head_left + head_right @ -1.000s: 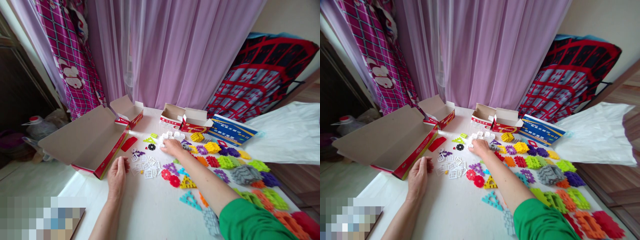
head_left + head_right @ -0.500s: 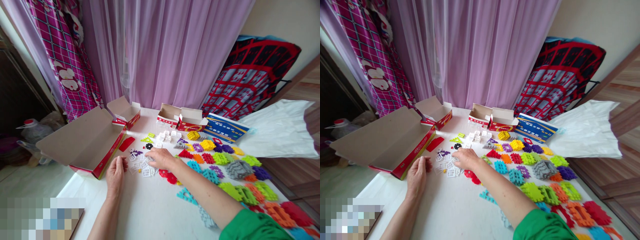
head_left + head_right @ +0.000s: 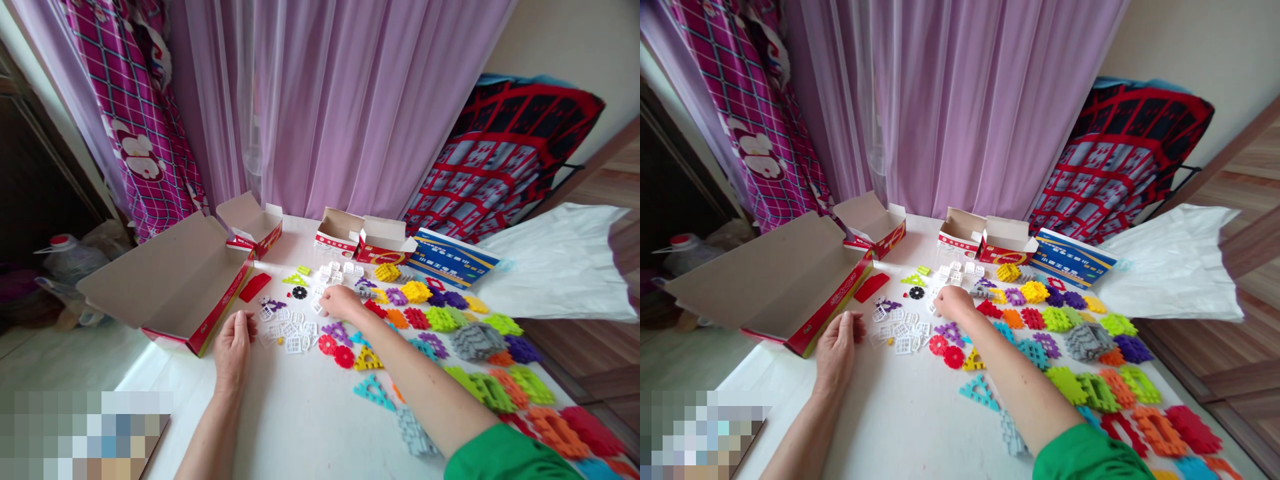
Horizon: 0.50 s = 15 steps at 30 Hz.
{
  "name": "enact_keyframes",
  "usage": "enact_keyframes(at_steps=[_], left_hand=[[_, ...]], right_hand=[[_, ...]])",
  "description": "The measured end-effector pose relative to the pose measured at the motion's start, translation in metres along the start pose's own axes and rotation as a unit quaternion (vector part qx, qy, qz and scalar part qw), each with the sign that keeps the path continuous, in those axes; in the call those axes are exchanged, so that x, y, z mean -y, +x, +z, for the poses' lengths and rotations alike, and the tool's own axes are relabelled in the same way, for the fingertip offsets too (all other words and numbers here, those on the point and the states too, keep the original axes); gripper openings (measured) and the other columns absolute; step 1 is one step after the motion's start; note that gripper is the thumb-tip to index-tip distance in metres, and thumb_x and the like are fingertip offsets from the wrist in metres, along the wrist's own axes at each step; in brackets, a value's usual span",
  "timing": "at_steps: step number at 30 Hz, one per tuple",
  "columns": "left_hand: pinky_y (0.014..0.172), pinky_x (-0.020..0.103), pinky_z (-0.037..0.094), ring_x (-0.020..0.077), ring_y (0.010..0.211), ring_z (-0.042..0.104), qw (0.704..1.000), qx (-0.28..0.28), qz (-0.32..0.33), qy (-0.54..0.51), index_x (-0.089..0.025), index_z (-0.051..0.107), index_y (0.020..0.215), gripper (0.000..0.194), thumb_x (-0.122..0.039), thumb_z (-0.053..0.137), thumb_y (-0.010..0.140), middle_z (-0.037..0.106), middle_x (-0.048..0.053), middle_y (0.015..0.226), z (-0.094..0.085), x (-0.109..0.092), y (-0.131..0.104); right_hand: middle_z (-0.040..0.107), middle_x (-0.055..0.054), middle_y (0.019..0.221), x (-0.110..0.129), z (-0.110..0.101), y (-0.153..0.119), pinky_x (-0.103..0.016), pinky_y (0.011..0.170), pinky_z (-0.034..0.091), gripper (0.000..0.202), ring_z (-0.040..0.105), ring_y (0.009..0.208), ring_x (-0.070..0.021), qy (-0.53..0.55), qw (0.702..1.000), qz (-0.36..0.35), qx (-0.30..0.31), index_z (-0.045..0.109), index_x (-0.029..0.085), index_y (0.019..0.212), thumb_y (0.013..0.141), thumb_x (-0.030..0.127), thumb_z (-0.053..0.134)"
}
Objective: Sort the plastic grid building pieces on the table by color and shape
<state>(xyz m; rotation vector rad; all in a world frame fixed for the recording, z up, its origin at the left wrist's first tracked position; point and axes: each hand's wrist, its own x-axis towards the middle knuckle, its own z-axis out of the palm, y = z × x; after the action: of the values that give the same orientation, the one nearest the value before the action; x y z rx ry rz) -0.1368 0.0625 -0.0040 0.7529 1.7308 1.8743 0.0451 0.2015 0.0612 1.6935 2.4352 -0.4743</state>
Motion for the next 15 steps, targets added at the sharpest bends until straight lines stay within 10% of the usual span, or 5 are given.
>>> enact_keyframes(at_steps=[15], left_hand=[[0.049,0.023,0.044,0.0132,0.054,0.054,1.000,0.001,-0.003,0.001,-0.018,0.065,0.078,0.047,-0.065,0.055,0.077,0.060,0.000,0.063,0.000,-0.002,-0.001]], right_hand=[[0.072,-0.005,0.110,-0.016,-0.001,0.000,-0.028,0.076,0.044,0.033,0.064,0.101,-0.0233,-0.145,0.978,-0.153,-0.008,0.070,0.025,0.106,0.075,0.034,0.064]])
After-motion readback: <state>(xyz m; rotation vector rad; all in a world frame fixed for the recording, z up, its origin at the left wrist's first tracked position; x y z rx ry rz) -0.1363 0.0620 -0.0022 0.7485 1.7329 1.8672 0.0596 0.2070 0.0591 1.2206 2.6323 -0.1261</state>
